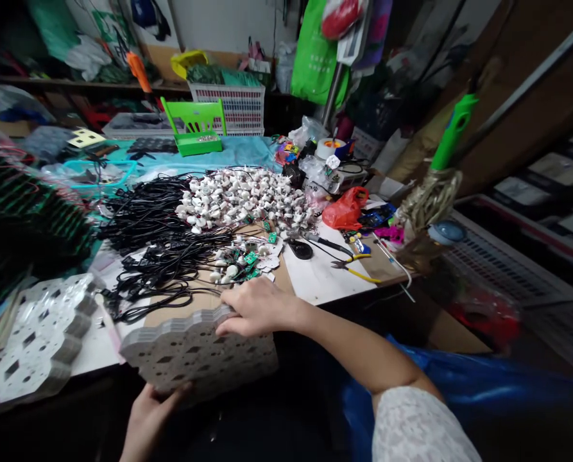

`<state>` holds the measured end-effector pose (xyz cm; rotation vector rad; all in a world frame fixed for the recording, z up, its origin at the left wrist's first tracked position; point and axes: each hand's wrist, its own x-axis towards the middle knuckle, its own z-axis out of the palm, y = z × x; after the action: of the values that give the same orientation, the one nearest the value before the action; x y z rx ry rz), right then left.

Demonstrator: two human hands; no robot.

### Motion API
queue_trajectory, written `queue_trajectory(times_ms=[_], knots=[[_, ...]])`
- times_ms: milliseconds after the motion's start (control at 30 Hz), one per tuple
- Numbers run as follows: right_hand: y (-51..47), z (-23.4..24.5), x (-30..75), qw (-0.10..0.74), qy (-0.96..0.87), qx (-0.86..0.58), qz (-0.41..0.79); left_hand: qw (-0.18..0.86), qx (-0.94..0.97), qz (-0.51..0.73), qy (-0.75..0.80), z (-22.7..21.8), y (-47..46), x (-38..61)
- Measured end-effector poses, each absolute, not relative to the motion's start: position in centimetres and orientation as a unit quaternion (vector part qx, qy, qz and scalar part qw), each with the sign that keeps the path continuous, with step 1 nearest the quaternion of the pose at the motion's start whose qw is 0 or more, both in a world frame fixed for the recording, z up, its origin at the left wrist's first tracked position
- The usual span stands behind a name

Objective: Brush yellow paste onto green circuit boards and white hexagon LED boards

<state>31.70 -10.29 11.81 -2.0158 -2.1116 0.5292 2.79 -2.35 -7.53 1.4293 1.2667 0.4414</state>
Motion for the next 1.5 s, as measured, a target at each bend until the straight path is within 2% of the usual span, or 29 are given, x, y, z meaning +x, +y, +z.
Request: queue_trajectory(times_ms=[67, 133, 200, 300, 367, 433, 567, 667, 800, 1000, 1133, 1500], knots=[[-10.0, 9.3, 32.1, 0.061, -0.723, -0.660, 0.193, 0.514, 0.667, 0.138, 0.522, -8.3, -2.2, 2.3], [-9.7, 7.6, 32.7, 0.054, -0.727, -0.654, 0.202, 0.469, 0.731, 0.082, 0.488, -7.1, -1.1, 1.3], [-9.5, 6.8, 33.2, 0.063, -0.726, -0.652, 0.209, 0.427, 0.770, 0.063, 0.469, -3.6, 0.7, 0.5], [-9.0, 6.8, 33.7, 0.069, -0.739, -0.634, 0.217, 0.313, 0.814, 0.184, 0.454, 3.6, 3.0, 1.4], [-8.5, 7.0, 33.8, 0.061, -0.751, -0.617, 0.225, 0.259, 0.881, 0.217, 0.331, 7.5, 4.2, 3.9], [-7.9, 7.3, 33.8, 0.048, -0.755, -0.610, 0.236, 0.265, 0.927, 0.148, 0.219, 9.4, 5.2, 7.2], [-6.8, 7.2, 33.9, 0.018, -0.731, -0.628, 0.266, 0.308, 0.937, -0.084, 0.142, 8.4, 7.0, 12.4], [-6.1, 7.0, 34.3, 0.012, -0.706, -0.647, 0.287, 0.286, 0.933, -0.160, 0.149, 6.7, 8.0, 13.6], [-5.3, 7.0, 34.5, -0.006, -0.709, -0.633, 0.312, 0.283, 0.931, -0.175, 0.151, 5.8, 8.3, 13.7], [-5.6, 6.4, 32.8, -0.085, -0.707, -0.663, 0.229, 0.193, 0.944, -0.168, 0.209, 4.8, 7.3, 13.2], [-6.3, 6.1, 31.9, -0.082, -0.685, -0.690, 0.216, 0.154, 0.956, -0.146, 0.205, 4.0, 6.7, 12.7], [-6.4, 6.1, 31.5, -0.088, -0.669, -0.707, 0.213, 0.156, 0.956, -0.143, 0.203, 3.9, 6.7, 12.8]])
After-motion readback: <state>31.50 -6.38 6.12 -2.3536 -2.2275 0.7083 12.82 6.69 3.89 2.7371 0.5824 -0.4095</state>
